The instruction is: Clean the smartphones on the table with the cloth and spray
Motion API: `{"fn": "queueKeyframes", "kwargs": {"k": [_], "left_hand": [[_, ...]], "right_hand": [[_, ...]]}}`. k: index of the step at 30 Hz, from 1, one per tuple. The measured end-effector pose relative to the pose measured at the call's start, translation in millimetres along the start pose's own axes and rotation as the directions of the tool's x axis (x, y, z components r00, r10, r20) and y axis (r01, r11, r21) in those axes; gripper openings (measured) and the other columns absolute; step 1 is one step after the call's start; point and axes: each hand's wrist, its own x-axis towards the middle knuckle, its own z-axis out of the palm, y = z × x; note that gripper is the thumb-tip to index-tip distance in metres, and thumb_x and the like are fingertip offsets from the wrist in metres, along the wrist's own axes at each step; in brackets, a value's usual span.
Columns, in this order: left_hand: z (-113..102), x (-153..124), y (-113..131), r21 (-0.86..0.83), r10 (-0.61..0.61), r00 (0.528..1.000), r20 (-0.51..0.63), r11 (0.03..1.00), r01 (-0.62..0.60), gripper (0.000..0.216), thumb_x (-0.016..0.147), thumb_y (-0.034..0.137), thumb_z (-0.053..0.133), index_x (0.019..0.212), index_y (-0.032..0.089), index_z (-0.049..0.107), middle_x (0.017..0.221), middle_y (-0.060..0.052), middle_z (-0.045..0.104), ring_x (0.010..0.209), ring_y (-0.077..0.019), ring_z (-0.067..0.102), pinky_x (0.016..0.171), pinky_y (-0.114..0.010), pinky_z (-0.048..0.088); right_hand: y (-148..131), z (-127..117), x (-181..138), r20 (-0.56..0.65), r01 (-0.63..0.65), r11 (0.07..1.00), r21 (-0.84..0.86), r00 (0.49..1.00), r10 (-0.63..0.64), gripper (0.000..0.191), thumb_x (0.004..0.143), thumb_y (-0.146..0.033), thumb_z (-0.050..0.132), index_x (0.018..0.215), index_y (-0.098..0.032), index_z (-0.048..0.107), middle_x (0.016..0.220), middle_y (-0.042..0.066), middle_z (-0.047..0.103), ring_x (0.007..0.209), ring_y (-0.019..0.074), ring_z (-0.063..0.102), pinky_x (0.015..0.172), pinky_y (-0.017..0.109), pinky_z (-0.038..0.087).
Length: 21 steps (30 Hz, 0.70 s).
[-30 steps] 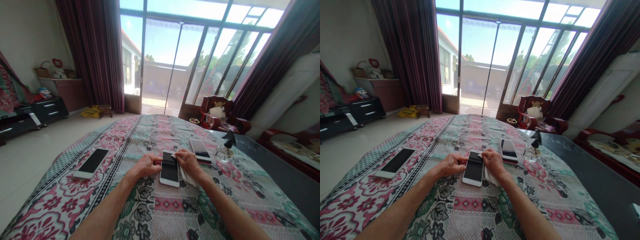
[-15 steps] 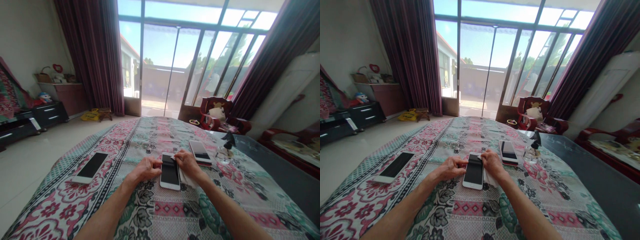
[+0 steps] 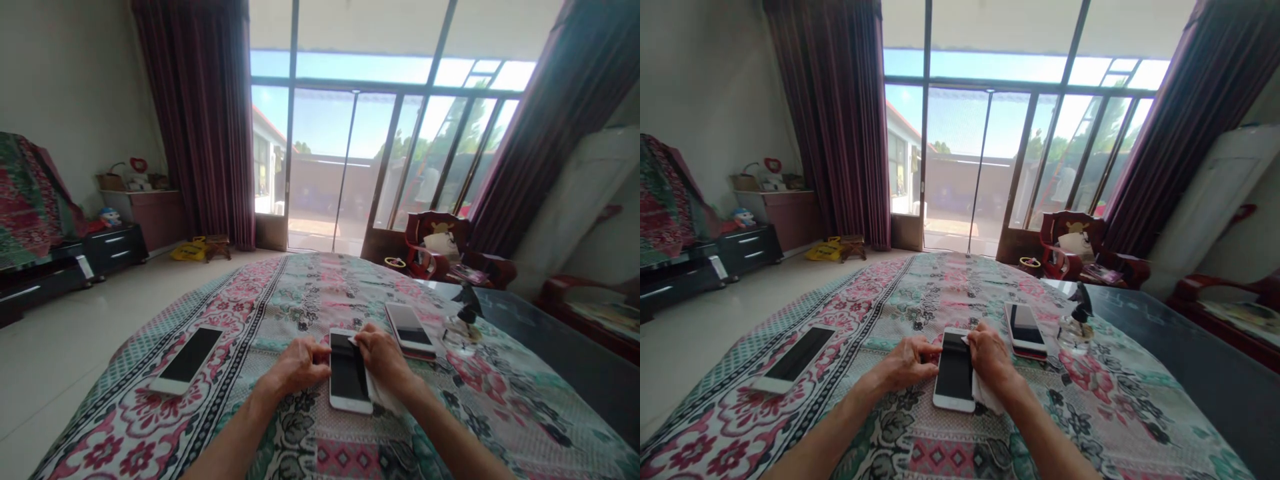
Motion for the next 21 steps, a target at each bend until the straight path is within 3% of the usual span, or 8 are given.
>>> {"fn": "queueKeyframes", "kwargs": {"k": [10, 21], "left_hand": [[2, -2, 6, 0.126, -0.017, 0.999, -0.051, 0.992, 0.024, 0.013, 0.071, 0.021, 0.058, 0.075, 0.018, 0.07, 0.068, 0.001, 0.05, 0.069, -0.013, 0.048, 0.064, -0.021, 0.036], [3, -1, 3, 0.151, -0.005, 0.999, -0.049, 0.988, 0.012, 0.015, 0.076, 0.027, 0.056, 0.071, 0.019, 0.068, 0.065, 0.0, 0.05, 0.071, -0.015, 0.05, 0.065, -0.022, 0.037]], "right_hand": [[-10, -3, 15, 0.038, 0.018, 0.997, -0.081, 0.999, -0.015, 0.029, 0.09, -0.018, 0.046, 0.073, -0.017, 0.069, 0.089, 0.008, 0.066, 0.081, 0.0151, 0.059, 0.073, 0.022, 0.037], [-43, 9, 33, 0.095, 0.115, 0.993, -0.005, 0.989, -0.114, 0.025, 0.088, -0.019, 0.048, 0.078, -0.019, 0.071, 0.098, 0.008, 0.067, 0.086, 0.0164, 0.059, 0.073, 0.022, 0.038]]}}
